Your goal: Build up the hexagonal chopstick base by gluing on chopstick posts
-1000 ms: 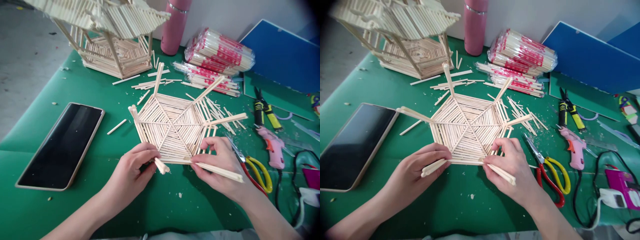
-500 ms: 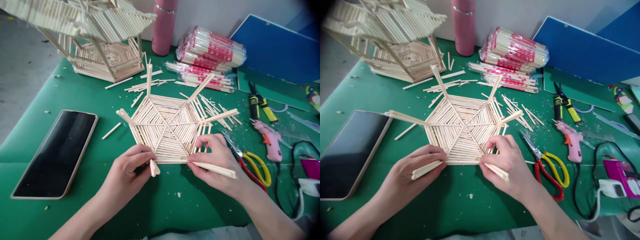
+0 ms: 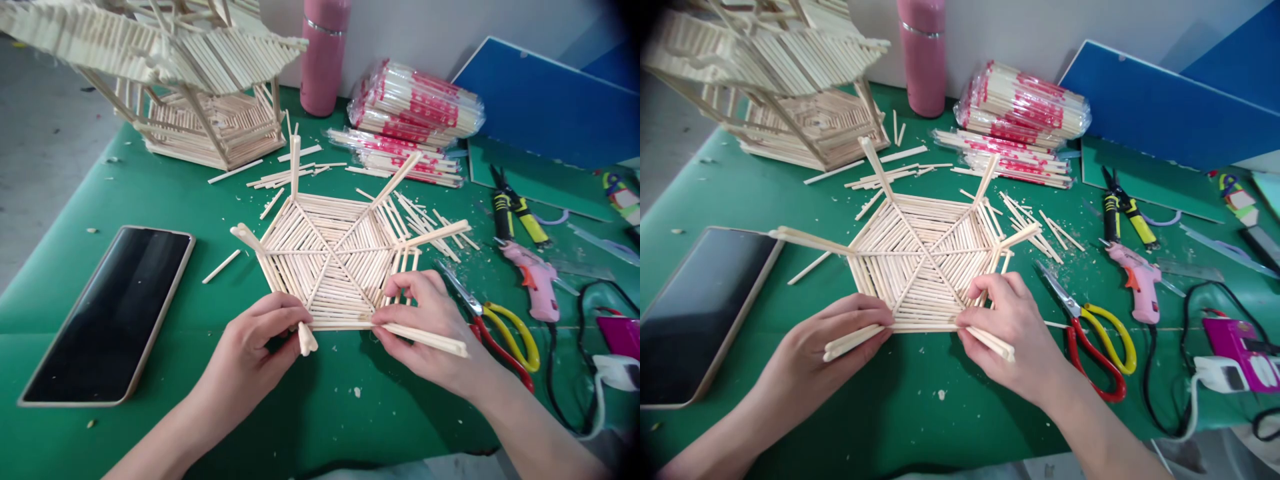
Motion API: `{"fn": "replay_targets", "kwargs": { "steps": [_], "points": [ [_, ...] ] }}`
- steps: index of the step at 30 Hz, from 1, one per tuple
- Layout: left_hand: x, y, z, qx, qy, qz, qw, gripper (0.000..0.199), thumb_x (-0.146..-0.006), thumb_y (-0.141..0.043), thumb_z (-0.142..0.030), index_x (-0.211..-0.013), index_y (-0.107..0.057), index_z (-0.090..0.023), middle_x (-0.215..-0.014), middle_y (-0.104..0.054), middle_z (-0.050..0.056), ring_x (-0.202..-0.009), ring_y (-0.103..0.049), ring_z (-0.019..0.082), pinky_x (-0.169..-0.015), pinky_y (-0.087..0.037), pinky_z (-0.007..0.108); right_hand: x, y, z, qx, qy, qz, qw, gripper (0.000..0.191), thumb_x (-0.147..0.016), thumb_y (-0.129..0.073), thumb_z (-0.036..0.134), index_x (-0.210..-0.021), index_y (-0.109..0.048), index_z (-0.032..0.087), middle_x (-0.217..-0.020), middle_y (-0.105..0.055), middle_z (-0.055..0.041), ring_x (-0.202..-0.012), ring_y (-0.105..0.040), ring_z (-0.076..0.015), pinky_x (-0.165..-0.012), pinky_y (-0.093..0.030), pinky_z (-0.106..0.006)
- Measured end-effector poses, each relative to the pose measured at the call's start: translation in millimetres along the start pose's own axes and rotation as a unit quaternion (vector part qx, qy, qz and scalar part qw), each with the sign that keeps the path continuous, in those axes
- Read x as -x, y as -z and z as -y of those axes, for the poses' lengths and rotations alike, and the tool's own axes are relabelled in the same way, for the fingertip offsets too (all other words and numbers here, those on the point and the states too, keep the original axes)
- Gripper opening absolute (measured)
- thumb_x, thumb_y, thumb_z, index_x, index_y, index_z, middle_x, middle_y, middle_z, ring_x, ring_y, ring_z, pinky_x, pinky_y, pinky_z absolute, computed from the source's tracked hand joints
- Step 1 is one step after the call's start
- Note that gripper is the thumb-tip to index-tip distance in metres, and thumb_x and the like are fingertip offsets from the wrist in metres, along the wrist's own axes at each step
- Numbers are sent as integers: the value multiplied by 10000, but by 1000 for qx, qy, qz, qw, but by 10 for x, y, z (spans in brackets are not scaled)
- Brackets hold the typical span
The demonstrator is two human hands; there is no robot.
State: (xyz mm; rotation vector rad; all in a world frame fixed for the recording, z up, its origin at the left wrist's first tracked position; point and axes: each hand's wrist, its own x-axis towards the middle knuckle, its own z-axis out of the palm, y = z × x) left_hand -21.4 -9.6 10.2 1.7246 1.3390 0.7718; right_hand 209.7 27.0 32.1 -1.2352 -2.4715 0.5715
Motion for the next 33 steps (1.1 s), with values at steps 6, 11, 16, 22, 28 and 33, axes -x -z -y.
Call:
{"fn": "replay_targets", "kwargs": {
  "steps": [6, 11, 16, 22, 28, 33],
  "points": [
    [0, 5, 6, 2, 5, 9, 1000, 144, -797, -483, -105, -827, -591, -195, -904, -583, 19, -802, -578, 111, -708, -458, 194, 3, -4, -13, 0, 6, -5, 1000, 146, -708, -598, 136, -771, -675, 242, -901, -500, -47, -847, -443, -195, -721, -417, -338],
    [2, 6, 15, 0, -4, 7, 1000, 145, -795, -482, -97, -826, -585, -194, -890, -581, 15, -790, -577, 104, -697, -452, 183, 4, -16, -10, 3, 5, -10, 1000, 142, -704, -603, 131, -758, -676, 241, -891, -500, -45, -837, -438, -190, -717, -415, -331],
    [18, -8, 43, 5, -5, 1, 1000, 150, -798, -483, -94, -841, -577, -202, -897, -569, 9, -799, -570, 99, -697, -442, 179, 1, -22, 4, 4, 6, -15, 1000, 129, -697, -605, 130, -743, -674, 229, -881, -505, -50, -844, -450, -194, -719, -418, -332],
    [10, -12, 26, -1, 1, -4, 1000, 139, -778, -504, -97, -837, -591, -189, -901, -572, 17, -784, -569, 105, -699, -442, 186, 33, -35, -29, 18, 5, -19, 1000, 173, -695, -620, 155, -838, -666, 240, -934, -501, -54, -899, -447, -206, -758, -427, -343],
    [0, -32, 21, -14, -28, -31, 999, 87, -765, -529, -132, -805, -600, -164, -824, -588, 29, -738, -566, 118, -660, -444, 200, 238, -15, -17, 70, -21, -103, 992, 362, -666, -664, 231, -1017, -580, 207, -1081, -477, -86, -990, -461, -240, -856, -398, -407],
    [14, -64, 47, -23, -39, -42, 998, 90, -741, -526, -126, -794, -594, -150, -753, -552, 11, -602, -500, 88, -556, -406, 191, 620, -208, -25, 13, -170, -257, 951, 262, -742, -589, 252, -996, -557, 197, -922, -553, -66, -791, -558, -187, -698, -467, -342]
  ]
}}
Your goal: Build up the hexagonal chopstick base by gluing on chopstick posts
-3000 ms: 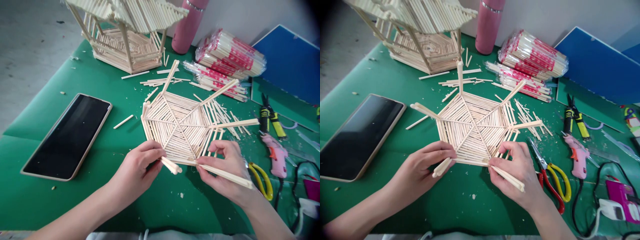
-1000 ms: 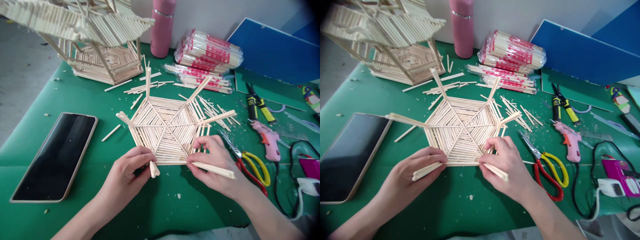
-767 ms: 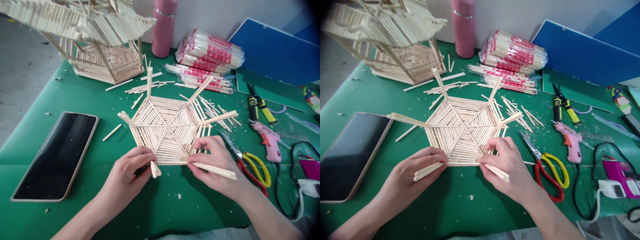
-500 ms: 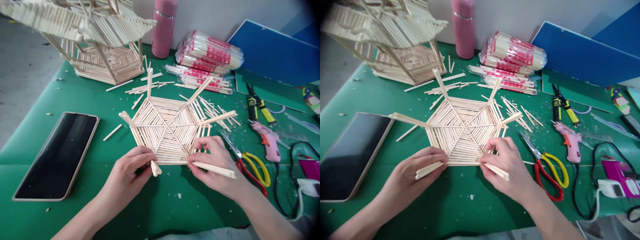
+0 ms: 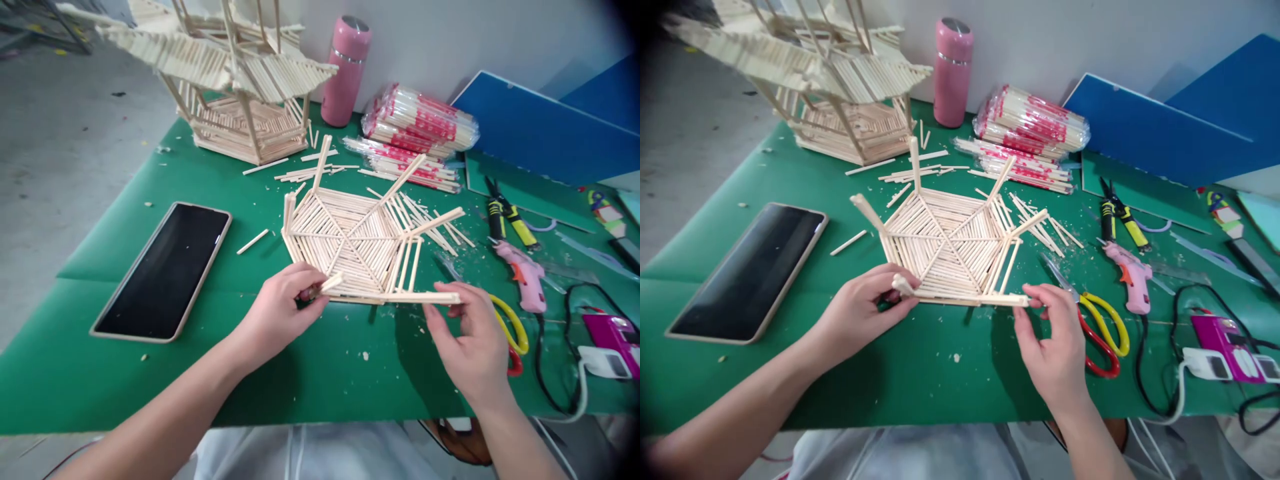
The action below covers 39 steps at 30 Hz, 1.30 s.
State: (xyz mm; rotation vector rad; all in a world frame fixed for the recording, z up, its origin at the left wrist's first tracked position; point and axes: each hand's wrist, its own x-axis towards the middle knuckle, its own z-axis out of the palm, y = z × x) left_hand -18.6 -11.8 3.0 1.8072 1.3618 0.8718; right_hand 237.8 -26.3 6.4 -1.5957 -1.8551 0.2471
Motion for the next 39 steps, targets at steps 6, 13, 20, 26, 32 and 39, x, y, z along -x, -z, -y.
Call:
{"fn": "replay_targets", "kwargs": {
  "steps": [6, 13, 20, 26, 32, 39],
  "points": [
    [37, -22, -16, -30, -23, -9, 999, 73, -671, -533, -82, -664, -547, -154, -627, -422, -38, -587, -434, 91, -551, -355, 202, 316, -112, -32, -60, -117, 15, 991, 195, -768, -563, 354, -806, -630, 175, -625, -604, -12, -526, -551, -134, -504, -444, -254],
    [65, -90, -2, -31, -38, -33, 998, 112, -652, -534, -78, -599, -480, -161, -609, -392, -42, -568, -402, 94, -545, -334, 218, 333, -260, 13, -69, -76, 2, 995, 238, -778, -535, 355, -880, -628, 160, -750, -634, -50, -626, -569, -154, -593, -465, -279],
    [87, -117, 33, -39, -58, -47, 996, 118, -668, -507, -78, -593, -479, -164, -608, -427, -25, -565, -421, 105, -529, -348, 223, 308, -339, -151, -99, -114, -22, 988, 362, -753, -551, 386, -1042, -578, 170, -818, -630, -69, -699, -590, -180, -643, -478, -319],
    [97, -124, 72, -39, -60, -46, 996, 121, -684, -482, -75, -605, -486, -167, -628, -455, -9, -576, -441, 114, -530, -366, 228, 264, -401, -148, -90, -129, -38, 987, 372, -743, -559, 401, -1020, -569, 154, -867, -646, -99, -735, -604, -196, -658, -484, -327],
    [103, -119, 83, -44, -56, -39, 997, 137, -698, -459, -71, -611, -498, -169, -651, -477, 6, -609, -471, 130, -547, -378, 242, 286, -388, -56, -18, -89, -21, 996, 315, -763, -530, 380, -972, -588, 152, -821, -640, -79, -715, -591, -199, -663, -478, -338],
    [110, -109, 73, -53, -54, -35, 997, 123, -703, -467, -80, -664, -550, -162, -677, -507, 18, -623, -485, 135, -556, -389, 250, 265, -399, 31, 60, -16, 16, 998, 260, -786, -495, 342, -918, -618, 155, -740, -583, -43, -556, -492, -141, -562, -446, -283]
  ]
}}
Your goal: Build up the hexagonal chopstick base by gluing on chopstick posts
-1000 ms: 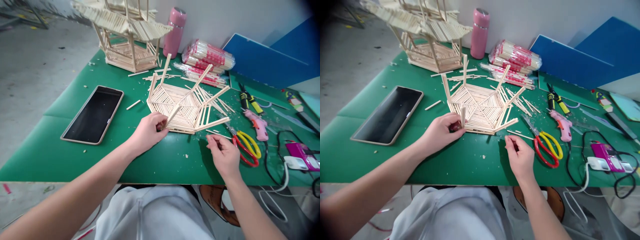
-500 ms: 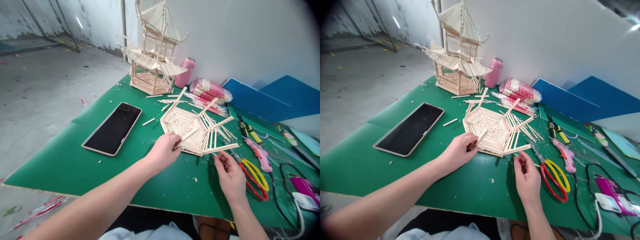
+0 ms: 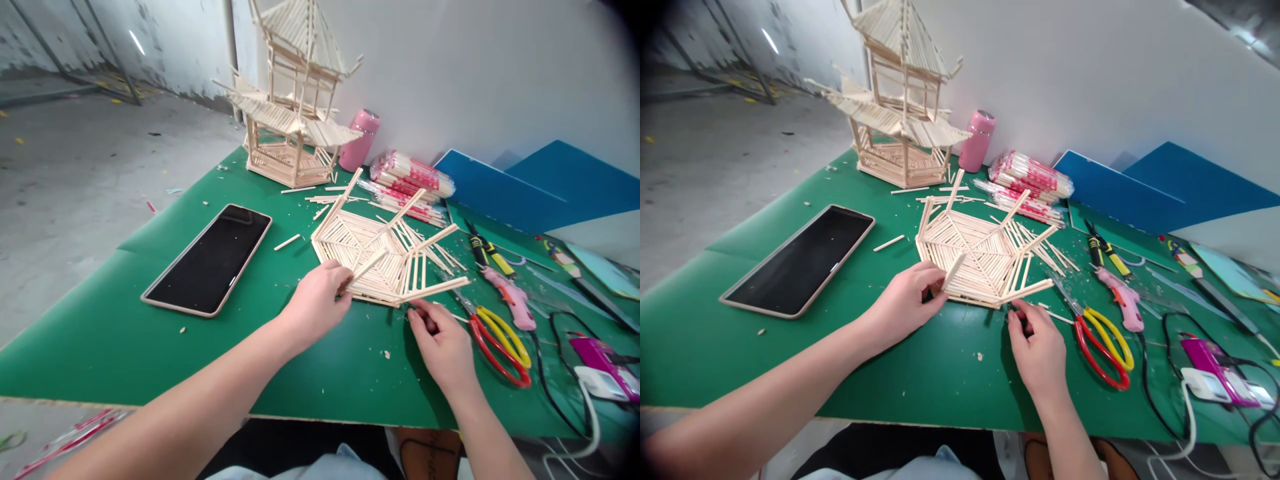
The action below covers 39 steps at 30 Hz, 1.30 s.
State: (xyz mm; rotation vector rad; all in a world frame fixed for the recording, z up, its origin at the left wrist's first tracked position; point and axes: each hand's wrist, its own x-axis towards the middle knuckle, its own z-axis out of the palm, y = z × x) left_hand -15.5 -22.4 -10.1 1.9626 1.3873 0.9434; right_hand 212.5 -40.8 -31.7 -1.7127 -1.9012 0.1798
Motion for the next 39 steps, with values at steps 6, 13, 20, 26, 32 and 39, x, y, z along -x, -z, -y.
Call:
{"fn": "replay_targets", "kwargs": {
  "steps": [6, 13, 20, 26, 32, 39],
  "points": [
    [3, 9, -28, -9, 7, -18, 1000, 105, -693, -494, -87, -652, -569, -147, -641, -496, 11, -602, -470, 130, -545, -386, 241, -2, -19, 57, 13, 17, 17, 1000, 275, -788, -487, 334, -938, -620, 145, -827, -608, -73, -696, -543, -184, -656, -457, -314],
    [11, 17, -42, 0, 6, -37, 999, 138, -701, -490, -91, -702, -618, -141, -651, -534, 14, -578, -484, 115, -549, -409, 232, -57, -42, 64, 0, 31, 19, 999, 236, -782, -493, 327, -876, -641, 170, -768, -612, -52, -678, -563, -181, -635, -446, -303],
    [31, 36, -43, 10, 16, -30, 999, 129, -720, -496, -130, -697, -622, -145, -748, -590, 42, -627, -538, 128, -592, -442, 245, -90, -37, 74, -18, 19, 25, 999, 242, -775, -487, 319, -869, -650, 167, -761, -617, -54, -679, -571, -183, -640, -441, -298],
    [20, 65, -73, 4, 18, -24, 1000, 129, -739, -497, -163, -712, -624, -154, -778, -609, 45, -703, -571, 153, -683, -455, 284, -91, -27, 115, -44, 9, 26, 999, 219, -782, -479, 287, -865, -649, 176, -756, -619, -49, -684, -571, -183, -622, -423, -283],
    [-38, 72, -73, -6, 8, -9, 1000, 154, -758, -492, -195, -726, -638, -158, -774, -617, 45, -728, -571, 159, -701, -451, 289, -100, -15, 167, -91, 16, 20, 995, 164, -787, -476, 258, -737, -620, 197, -692, -579, -26, -641, -537, -163, -596, -404, -261],
    [-83, 63, -102, -10, 6, -3, 1000, 157, -761, -499, -226, -742, -643, -167, -789, -629, 41, -735, -571, 161, -712, -451, 299, -152, -10, 146, -153, -6, 2, 988, 130, -759, -505, 253, -742, -621, 197, -673, -565, -16, -590, -527, -154, -591, -410, -269]
  ]
}}
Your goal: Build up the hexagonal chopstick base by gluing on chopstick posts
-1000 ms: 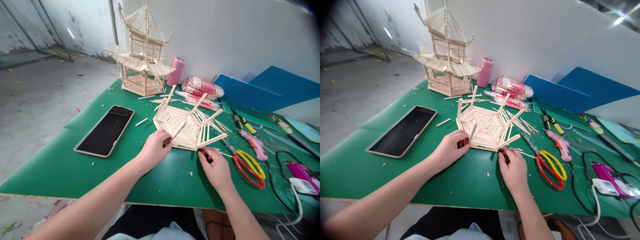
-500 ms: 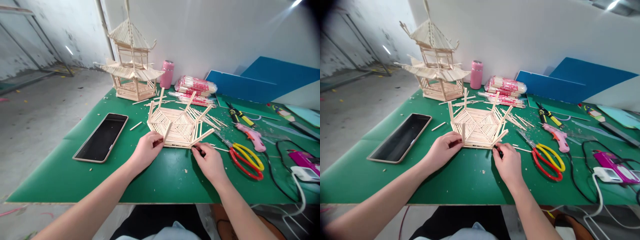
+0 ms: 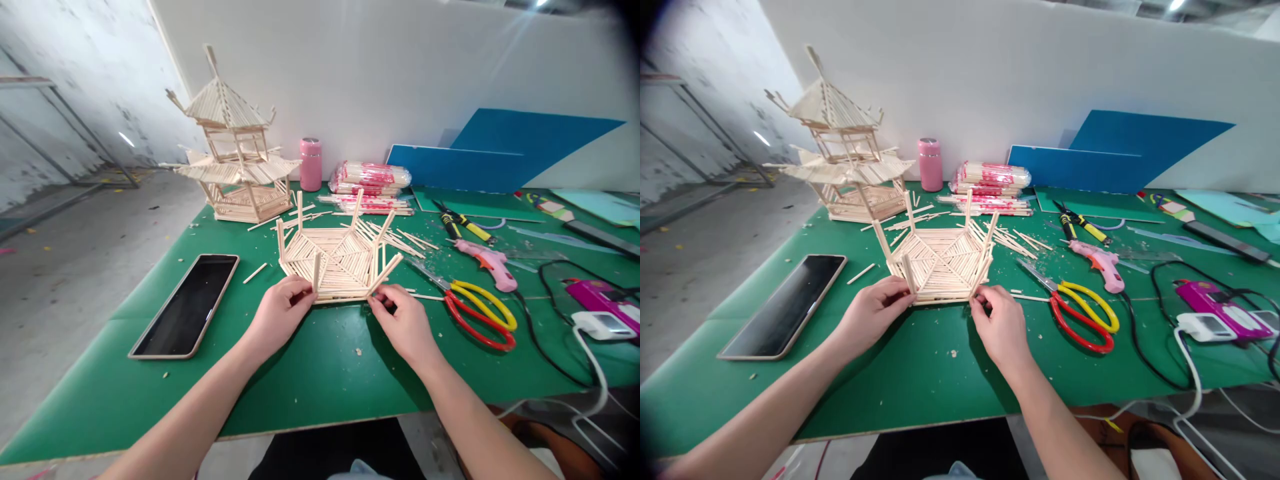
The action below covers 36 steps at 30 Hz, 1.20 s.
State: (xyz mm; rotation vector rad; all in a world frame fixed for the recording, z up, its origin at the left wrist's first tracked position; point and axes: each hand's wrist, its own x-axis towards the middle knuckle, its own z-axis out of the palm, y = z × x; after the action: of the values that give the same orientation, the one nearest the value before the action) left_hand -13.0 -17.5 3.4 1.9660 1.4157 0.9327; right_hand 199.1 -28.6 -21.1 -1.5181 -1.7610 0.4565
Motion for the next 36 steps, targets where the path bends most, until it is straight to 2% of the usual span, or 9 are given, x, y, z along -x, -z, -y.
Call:
{"fn": "replay_targets", "kwargs": {
  "steps": [8, 11, 15, 18, 21, 23, 28, 32, 36],
  "points": [
    [-76, 73, -87, 3, 15, -48, 999, 185, -771, -506, -282, -681, -615, -163, -739, -607, 25, -705, -546, 149, -664, -420, 269, -147, 39, 62, -102, -26, -17, 994, 175, -749, -539, 289, -818, -636, 161, -721, -592, -37, -619, -528, -152, -590, -431, -270],
    [-128, 107, -121, 22, 23, -70, 997, 196, -775, -510, -311, -727, -626, -161, -755, -618, 25, -701, -536, 144, -658, -412, 265, -235, 62, 103, -146, -38, -21, 988, 211, -737, -559, 318, -837, -636, 149, -711, -604, -39, -607, -528, -151, -571, -432, -269],
    [-212, 174, -185, 66, 69, -101, 990, 231, -750, -540, -342, -802, -655, -149, -782, -636, 28, -677, -538, 139, -618, -415, 252, -343, 71, 162, -206, -54, -28, 977, 252, -732, -573, 336, -865, -633, 131, -714, -611, -45, -599, -520, -143, -569, -434, -268],
    [-275, 246, -227, 98, 102, -128, 982, 262, -711, -579, -364, -831, -675, -151, -708, -635, 8, -573, -511, 117, -535, -405, 230, -403, 59, 227, -253, -62, -32, 965, 265, -722, -588, 346, -866, -631, 128, -713, -619, -46, -597, -526, -142, -558, -433, -263],
    [-331, 312, -260, 130, 123, -135, 975, 288, -693, -604, -380, -857, -679, -156, -648, -618, -10, -490, -466, 90, -475, -390, 209, -438, 35, 307, -299, -66, -35, 951, 276, -722, -590, 361, -878, -631, 138, -726, -626, -41, -618, -538, -144, -557, -433, -257],
    [-365, 342, -285, 159, 128, -136, 969, 300, -685, -622, -384, -883, -674, -165, -702, -635, -5, -508, -497, 90, -489, -408, 202, -444, 16, 363, -323, -66, -36, 943, 281, -728, -584, 364, -903, -632, 149, -744, -625, -35, -635, -539, -141, -558, -431, -250],
    [-442, 386, -371, 289, 155, -142, 934, 275, -647, -674, -349, -855, -676, -170, -881, -671, 24, -688, -593, 132, -622, -481, 221, -417, -18, 513, -400, -86, -30, 912, 271, -725, -598, 325, -946, -640, 174, -730, -580, 0, -614, -495, -105, -557, -413, -226],
    [-492, 425, -428, 364, 201, -170, 893, 247, -569, -726, -286, -740, -668, -118, -742, -674, 34, -656, -600, 134, -620, -494, 224, -394, -20, 597, -462, -106, -24, 880, 255, -706, -618, 277, -941, -645, 182, -701, -553, 19, -605, -482, -90, -571, -415, -224],
    [-522, 456, -424, 393, 211, -177, 877, 249, -529, -749, -234, -712, -655, -94, -702, -671, 38, -618, -596, 115, -601, -495, 209, -376, -20, 611, -490, -107, -20, 865, 229, -714, -609, 253, -929, -638, 178, -725, -577, 13, -634, -505, -92, -604, -433, -230]
  ]
}}
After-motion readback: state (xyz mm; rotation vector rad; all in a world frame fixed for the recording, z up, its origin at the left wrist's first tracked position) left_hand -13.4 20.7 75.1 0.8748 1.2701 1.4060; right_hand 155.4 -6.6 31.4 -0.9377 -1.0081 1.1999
